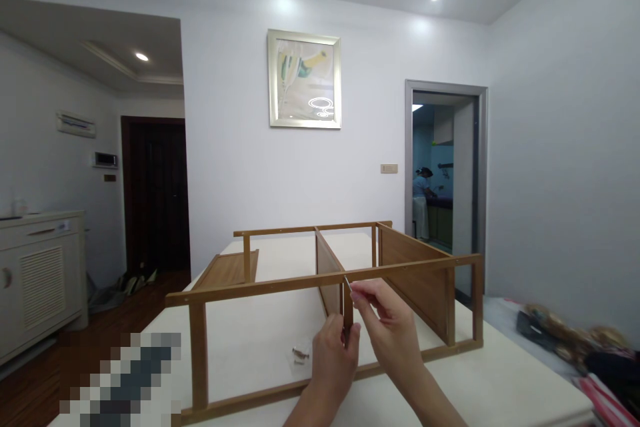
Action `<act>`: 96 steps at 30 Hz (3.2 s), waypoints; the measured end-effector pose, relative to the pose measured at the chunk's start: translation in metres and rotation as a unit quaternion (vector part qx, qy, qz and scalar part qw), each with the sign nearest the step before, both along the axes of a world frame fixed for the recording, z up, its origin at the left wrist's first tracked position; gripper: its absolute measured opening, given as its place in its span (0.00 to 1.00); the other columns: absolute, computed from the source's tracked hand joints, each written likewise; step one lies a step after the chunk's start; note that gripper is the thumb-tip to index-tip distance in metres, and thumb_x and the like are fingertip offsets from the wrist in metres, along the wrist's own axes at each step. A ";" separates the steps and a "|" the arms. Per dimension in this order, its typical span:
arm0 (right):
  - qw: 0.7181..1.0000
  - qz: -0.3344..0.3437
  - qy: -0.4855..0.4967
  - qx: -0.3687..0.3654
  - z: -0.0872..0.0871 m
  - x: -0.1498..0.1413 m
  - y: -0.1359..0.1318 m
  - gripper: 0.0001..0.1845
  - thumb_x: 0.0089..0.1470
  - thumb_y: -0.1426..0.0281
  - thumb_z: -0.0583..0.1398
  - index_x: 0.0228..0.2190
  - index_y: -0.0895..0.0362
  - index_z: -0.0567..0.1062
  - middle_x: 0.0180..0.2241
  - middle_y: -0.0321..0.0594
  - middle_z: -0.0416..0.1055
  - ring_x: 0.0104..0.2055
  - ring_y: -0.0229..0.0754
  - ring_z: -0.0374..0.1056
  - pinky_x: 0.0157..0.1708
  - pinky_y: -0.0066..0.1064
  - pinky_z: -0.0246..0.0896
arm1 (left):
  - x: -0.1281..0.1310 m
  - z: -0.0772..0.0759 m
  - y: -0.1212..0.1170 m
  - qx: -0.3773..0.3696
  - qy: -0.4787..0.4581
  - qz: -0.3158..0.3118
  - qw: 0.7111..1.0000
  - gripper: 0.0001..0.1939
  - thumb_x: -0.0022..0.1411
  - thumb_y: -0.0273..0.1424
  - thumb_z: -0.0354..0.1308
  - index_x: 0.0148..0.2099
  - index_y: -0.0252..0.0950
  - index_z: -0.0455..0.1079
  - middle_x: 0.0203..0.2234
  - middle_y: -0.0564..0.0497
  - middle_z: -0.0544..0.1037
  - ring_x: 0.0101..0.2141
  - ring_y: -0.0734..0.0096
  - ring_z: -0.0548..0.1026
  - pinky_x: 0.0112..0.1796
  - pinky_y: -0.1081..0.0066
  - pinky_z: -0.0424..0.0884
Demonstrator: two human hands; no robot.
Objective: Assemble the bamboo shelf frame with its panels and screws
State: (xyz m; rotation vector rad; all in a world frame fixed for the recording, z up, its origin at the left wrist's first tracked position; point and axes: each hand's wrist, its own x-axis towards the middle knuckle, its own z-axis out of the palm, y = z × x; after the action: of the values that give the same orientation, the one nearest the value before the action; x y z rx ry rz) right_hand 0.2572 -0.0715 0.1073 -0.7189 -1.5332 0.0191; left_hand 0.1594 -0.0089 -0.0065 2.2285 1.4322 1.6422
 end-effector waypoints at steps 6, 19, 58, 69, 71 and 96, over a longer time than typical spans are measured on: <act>0.997 -0.023 -0.045 0.055 -0.003 0.003 0.000 0.08 0.58 0.74 0.58 0.38 0.54 0.77 0.33 0.41 0.76 0.35 0.40 0.73 0.34 0.31 0.71 | 0.000 -0.001 0.000 -0.004 -0.003 -0.003 1.000 0.12 0.64 0.35 0.49 0.27 0.40 0.58 0.20 0.55 0.66 0.22 0.71 0.65 0.25 0.71 0.57; 0.987 -0.043 -0.102 0.119 -0.002 0.011 0.005 0.17 0.59 0.78 0.56 0.47 0.52 0.76 0.36 0.42 0.75 0.36 0.40 0.73 0.34 0.30 0.72 | 0.000 -0.002 0.002 -0.003 -0.022 -0.022 1.000 0.14 0.66 0.36 0.47 0.27 0.40 0.56 0.21 0.55 0.66 0.23 0.72 0.66 0.27 0.72 0.58; 0.973 -0.122 -0.092 0.175 -0.007 0.010 0.007 0.17 0.55 0.79 0.61 0.45 0.52 0.75 0.33 0.41 0.75 0.34 0.41 0.72 0.34 0.34 0.71 | -0.001 -0.003 0.002 -0.003 -0.034 -0.074 0.997 0.16 0.68 0.39 0.45 0.29 0.39 0.60 0.23 0.54 0.68 0.25 0.71 0.67 0.28 0.72 0.59; 0.959 -0.166 -0.111 0.202 -0.010 0.010 0.008 0.15 0.53 0.81 0.62 0.42 0.56 0.75 0.34 0.43 0.75 0.35 0.41 0.72 0.35 0.33 0.70 | -0.001 -0.001 0.000 -0.003 -0.037 -0.073 0.997 0.15 0.68 0.37 0.45 0.29 0.39 0.59 0.23 0.54 0.67 0.25 0.71 0.66 0.28 0.72 0.58; 0.958 -0.170 -0.111 0.204 -0.011 0.011 0.008 0.15 0.53 0.81 0.62 0.42 0.57 0.75 0.33 0.42 0.74 0.35 0.40 0.71 0.35 0.33 0.70 | 0.000 -0.001 0.000 -0.006 -0.037 -0.074 0.997 0.15 0.68 0.37 0.45 0.29 0.39 0.59 0.23 0.54 0.67 0.25 0.71 0.66 0.28 0.72 0.58; 0.948 -0.196 -0.123 0.219 -0.010 0.012 0.008 0.15 0.53 0.81 0.63 0.43 0.56 0.75 0.33 0.42 0.74 0.34 0.40 0.70 0.34 0.32 0.70 | 0.000 -0.002 0.000 0.000 -0.048 -0.084 0.995 0.15 0.68 0.37 0.47 0.28 0.39 0.59 0.23 0.54 0.67 0.25 0.72 0.66 0.28 0.72 0.58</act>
State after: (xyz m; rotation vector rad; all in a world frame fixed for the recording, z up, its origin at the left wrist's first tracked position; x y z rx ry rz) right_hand 0.2691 -0.0636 0.0970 -0.6677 -1.5304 -0.7130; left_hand 0.1592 -0.0090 -0.0082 2.1696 1.1877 1.6690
